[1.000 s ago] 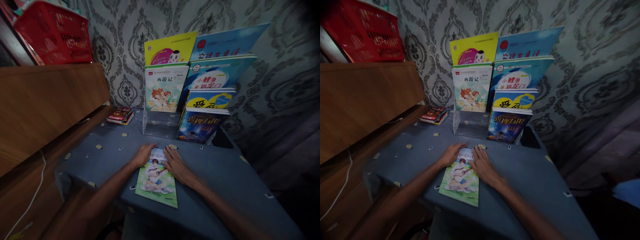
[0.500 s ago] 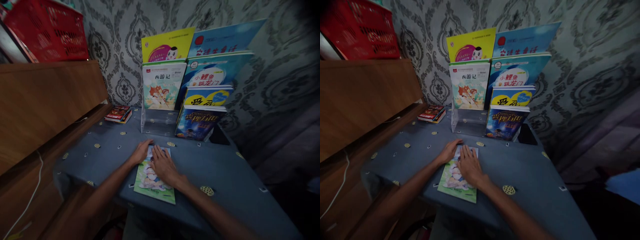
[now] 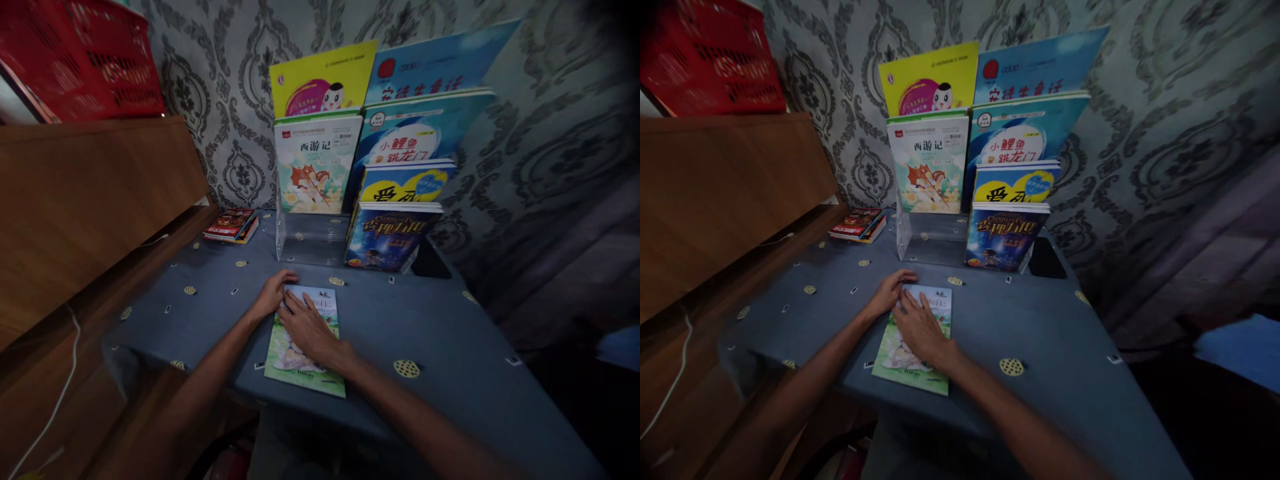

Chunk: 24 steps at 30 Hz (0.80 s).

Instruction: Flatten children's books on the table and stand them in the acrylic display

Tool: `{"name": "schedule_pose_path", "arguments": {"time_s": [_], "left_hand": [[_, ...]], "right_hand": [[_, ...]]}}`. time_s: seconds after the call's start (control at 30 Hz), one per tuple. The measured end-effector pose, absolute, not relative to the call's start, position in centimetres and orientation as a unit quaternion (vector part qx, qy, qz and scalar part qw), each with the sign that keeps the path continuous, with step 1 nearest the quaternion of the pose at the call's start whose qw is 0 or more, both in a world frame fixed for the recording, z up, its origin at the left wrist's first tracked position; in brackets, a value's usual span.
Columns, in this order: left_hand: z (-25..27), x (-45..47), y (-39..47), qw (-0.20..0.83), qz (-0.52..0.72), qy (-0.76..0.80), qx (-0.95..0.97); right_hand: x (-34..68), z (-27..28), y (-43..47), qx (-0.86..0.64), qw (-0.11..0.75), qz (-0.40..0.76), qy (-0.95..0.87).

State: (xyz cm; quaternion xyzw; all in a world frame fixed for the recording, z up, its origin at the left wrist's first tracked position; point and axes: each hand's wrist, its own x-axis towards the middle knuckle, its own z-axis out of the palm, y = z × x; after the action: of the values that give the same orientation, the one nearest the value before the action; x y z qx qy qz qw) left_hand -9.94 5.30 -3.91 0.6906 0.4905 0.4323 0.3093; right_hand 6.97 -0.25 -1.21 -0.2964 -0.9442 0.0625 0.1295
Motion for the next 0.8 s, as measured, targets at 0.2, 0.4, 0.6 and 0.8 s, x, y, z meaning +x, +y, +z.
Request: {"name": "schedule_pose_path", "arguments": {"time_s": [0.2, 0.4, 0.6, 0.8], "left_hand": [[-3.4, -9.6, 4.9, 0.272, 0.395, 0.5, 0.721], [-3.5, -9.8, 4.9, 0.244, 0.378, 0.49, 0.746], [-3.5, -9.8, 4.9, 0.203, 0.354, 0.484, 0.774], [-3.8, -9.6, 4.8, 0.148, 0.35, 0.485, 0.788]], "right_hand": [[7.1, 0.0, -1.8, -0.296, 0.126, 0.044, -0.946], [6.8, -1.0, -2.9, -0.307, 0.155, 0.032, -0.939], [7.7, -2.0, -5.7, -0.281, 0.169, 0.038, -0.944], [8.1, -2.1, -6.9, -0.284, 0.158, 0.068, -0.943]]}}
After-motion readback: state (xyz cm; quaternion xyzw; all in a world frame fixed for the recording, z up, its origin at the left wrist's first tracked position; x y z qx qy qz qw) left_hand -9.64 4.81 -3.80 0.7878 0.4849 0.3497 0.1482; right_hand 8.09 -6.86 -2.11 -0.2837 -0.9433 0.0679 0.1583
